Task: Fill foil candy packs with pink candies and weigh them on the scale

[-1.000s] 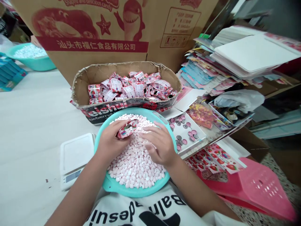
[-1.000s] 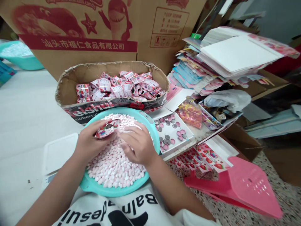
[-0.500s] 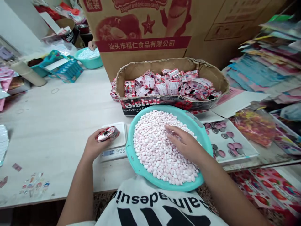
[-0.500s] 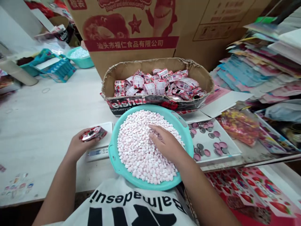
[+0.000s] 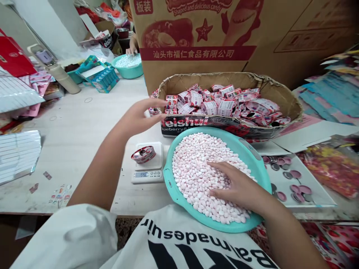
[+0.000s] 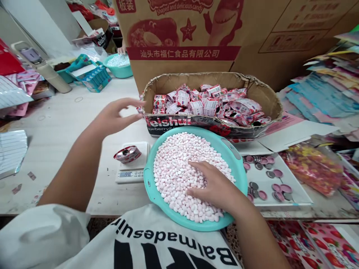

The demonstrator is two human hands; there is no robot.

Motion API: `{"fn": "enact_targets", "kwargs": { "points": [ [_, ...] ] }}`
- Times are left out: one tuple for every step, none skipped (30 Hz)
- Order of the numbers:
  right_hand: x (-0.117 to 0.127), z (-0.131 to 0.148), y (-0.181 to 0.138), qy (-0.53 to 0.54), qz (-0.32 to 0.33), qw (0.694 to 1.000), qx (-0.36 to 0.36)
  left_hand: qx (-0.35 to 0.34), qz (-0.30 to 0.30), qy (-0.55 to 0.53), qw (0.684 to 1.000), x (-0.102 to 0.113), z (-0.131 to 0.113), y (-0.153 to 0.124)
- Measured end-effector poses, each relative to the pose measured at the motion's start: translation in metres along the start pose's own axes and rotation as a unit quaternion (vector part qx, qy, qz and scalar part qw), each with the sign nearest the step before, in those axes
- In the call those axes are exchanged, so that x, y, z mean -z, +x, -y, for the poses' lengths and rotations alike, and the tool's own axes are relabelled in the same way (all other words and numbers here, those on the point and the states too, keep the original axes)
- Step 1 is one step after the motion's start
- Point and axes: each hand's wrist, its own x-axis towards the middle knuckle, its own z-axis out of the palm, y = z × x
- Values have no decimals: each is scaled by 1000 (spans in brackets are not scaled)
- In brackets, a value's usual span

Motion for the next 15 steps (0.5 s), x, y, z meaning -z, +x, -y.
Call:
{"fn": "enact_targets", "kwargs": {
  "points": [
    [-1,0,-2,-2,2,1000,-1,-29,8,7,1000,-11,-5,25],
    [-2,1,-4,-2,0,1000,-2,-53,6,19,998,-24,-8,48],
    [-3,1,-6,-1,-4,1000,-1,-65,17,37,997,-38,-8,69],
    [-4,1,-8,1,-14,1000,0,-54,55,56,995,-50,-6,86],
    [-5,1,-9,3,-27,1000,2,-26,113,59,991,-62,-3,99],
    [-6,0,-11,4,-43,999,1,4,181,60,982,-71,1,108],
    [-7,-1,-12,2,-61,998,-4,36,246,65,966,-77,4,113],
    [-8,-3,-12,-2,-80,997,-13,61,300,73,949,-82,6,115],
    [-9,-5,-12,-9,-97,995,-24,74,334,88,935,-84,8,115],
    [-11,-7,-11,-18,-108,993,-36,78,350,108,927,-85,9,114],
    [-13,-10,-10,-28,-112,992,-45,75,355,121,924,-84,8,112],
    [-14,-12,-8,-37,-110,992,-51,67,356,118,924,-83,8,111],
    [-16,-13,-7,-45,-104,992,-52,61,352,101,929,-82,8,111],
    [-17,-14,-5,-50,-97,993,-52,63,340,79,935,-81,8,112],
    [-18,-15,-4,-53,-90,993,-50,67,310,63,946,-80,9,114]
  ]
}}
